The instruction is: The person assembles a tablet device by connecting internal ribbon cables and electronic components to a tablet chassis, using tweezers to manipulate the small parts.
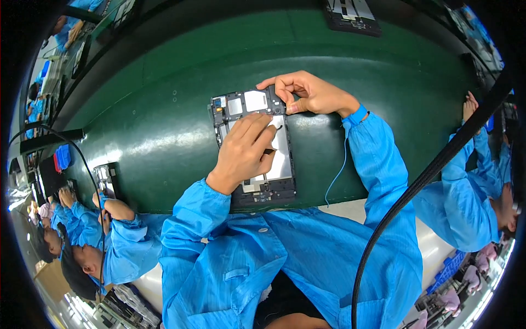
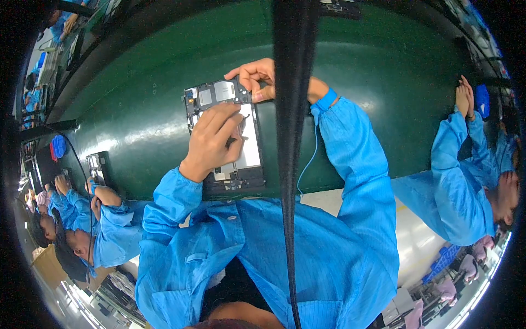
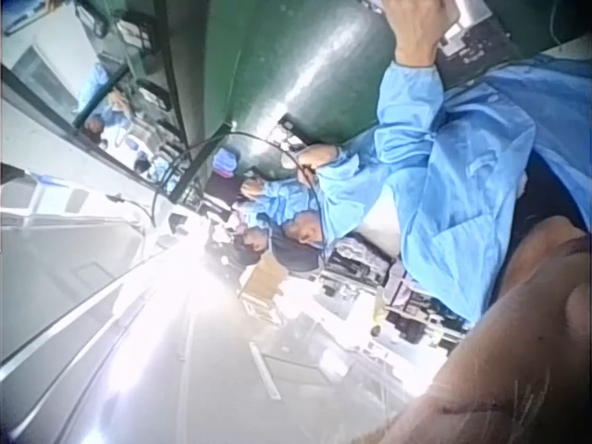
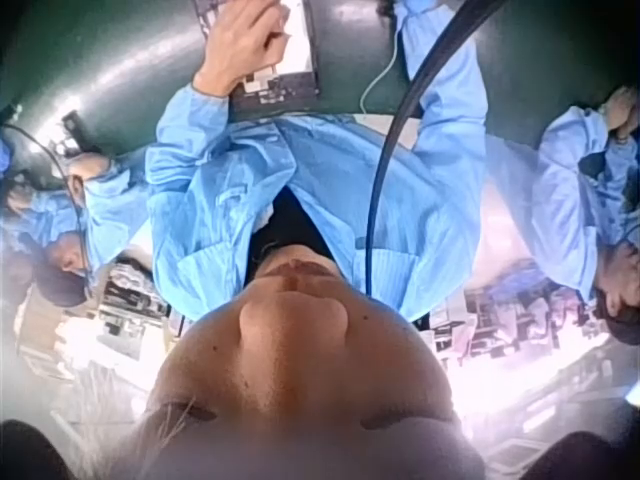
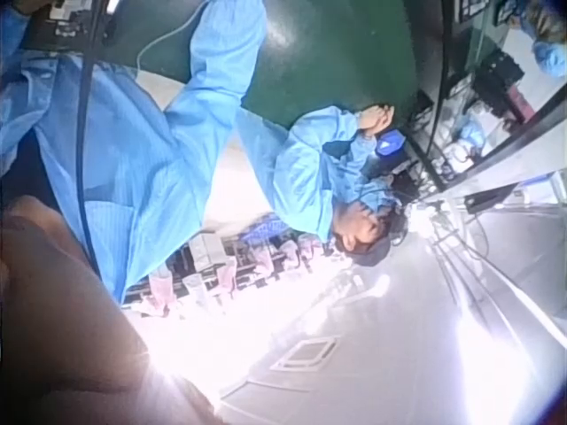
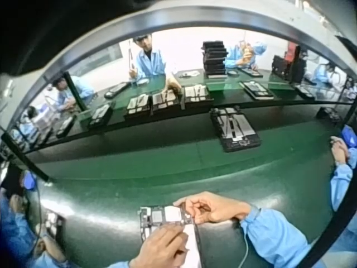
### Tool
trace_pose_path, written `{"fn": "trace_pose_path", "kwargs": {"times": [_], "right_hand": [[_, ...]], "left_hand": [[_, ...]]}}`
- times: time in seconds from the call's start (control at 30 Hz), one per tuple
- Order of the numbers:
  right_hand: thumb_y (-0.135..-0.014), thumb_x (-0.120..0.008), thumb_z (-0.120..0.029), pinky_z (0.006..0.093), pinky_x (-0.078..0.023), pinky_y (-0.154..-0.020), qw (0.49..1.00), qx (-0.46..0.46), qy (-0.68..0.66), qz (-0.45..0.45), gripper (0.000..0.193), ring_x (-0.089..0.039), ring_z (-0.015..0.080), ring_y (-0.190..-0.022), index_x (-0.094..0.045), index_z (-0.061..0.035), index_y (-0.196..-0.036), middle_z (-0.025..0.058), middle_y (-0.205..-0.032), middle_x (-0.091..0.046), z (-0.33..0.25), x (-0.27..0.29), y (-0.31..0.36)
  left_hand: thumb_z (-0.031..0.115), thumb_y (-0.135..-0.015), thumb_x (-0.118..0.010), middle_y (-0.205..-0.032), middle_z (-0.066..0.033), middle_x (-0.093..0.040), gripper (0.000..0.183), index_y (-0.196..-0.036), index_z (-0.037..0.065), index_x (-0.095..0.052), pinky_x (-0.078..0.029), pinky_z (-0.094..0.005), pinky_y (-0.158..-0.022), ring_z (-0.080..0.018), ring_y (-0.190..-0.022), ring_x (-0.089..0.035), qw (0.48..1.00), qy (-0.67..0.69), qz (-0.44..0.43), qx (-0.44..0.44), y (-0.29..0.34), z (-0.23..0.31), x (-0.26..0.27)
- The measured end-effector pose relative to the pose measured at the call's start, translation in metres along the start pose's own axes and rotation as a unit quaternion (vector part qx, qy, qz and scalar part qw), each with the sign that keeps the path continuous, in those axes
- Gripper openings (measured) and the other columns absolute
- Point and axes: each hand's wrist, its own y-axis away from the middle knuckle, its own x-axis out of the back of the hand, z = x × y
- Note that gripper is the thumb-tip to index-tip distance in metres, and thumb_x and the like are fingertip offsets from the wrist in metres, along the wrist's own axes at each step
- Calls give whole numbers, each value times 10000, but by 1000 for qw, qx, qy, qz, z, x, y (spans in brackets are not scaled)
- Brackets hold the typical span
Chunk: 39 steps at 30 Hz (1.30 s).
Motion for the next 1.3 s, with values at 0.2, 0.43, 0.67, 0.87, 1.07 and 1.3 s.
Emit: {"fn": "trace_pose_path", "kwargs": {"times": [0.2, 0.43, 0.67, 0.87, 1.07, 1.3], "right_hand": [[-743, -821, 19, 385, -508, -1138, 1000, -6, -3, 8, 292, -634, 210, -1356, -559, -106, -778, 168, -1476, -663, -4, -2, 1], [-741, -830, -7, 385, -512, -1137, 1000, -19, 17, -4, 287, -666, 188, -1288, -570, -124, -775, 169, -1510, -659, -3, -1, 0], [-749, -849, -33, 396, -520, -1146, 1000, -9, -14, 13, 298, -666, 214, -1326, -571, -134, -783, 193, -1534, -648, 1, 0, 2], [-749, -874, -55, 402, -529, -1143, 999, -12, -28, 26, 321, -660, 243, -1356, -567, -138, -791, 215, -1561, -625, 2, 1, 2], [-765, -868, -59, 392, -542, -1120, 1000, -6, -21, 16, 320, -651, 241, -1376, -560, -138, -790, 225, -1542, -637, -1, 2, 1], [-861, -841, -44, 359, -584, -1045, 999, 11, -38, 35, 300, -664, 242, -1355, -555, -121, -812, 187, -1314, -734, -3, -1, -1]], "left_hand": [[49, -651, -766, -1294, -173, -700, 467, -1111, 10, -698, -587, -492, -1036, -394, -1217, -693, 1000, -6, 7, 0, 2, 1, 0], [46, -650, -762, -1301, -173, -702, 464, -1109, 4, -701, -590, -483, -1035, -385, -1214, -699, 1000, -9, 8, 0, 1, 1, 0], [51, -649, -769, -1286, -171, -703, 457, -1098, 8, -701, -587, -485, -1034, -382, -1214, -696, 1000, 1, 2, 7, -1, 2, 1], [46, -651, -766, -1279, -169, -705, 405, -1047, 12, -687, -593, -480, -1024, -379, -1215, -696, 1000, -19, 14, -8, -1, 2, -1], [-10, -682, -716, -1225, -168, -736, 377, -1059, -6, -725, -604, -470, -1003, -388, -1156, -721, 1000, 3, 23, 4, -5, 5, 1], [32, -657, -764, -1247, -183, -701, 411, -1062, 1, -702, -589, -487, -1027, -399, -1206, -687, 1000, 0, -2, 10, -7, 8, 2]]}}
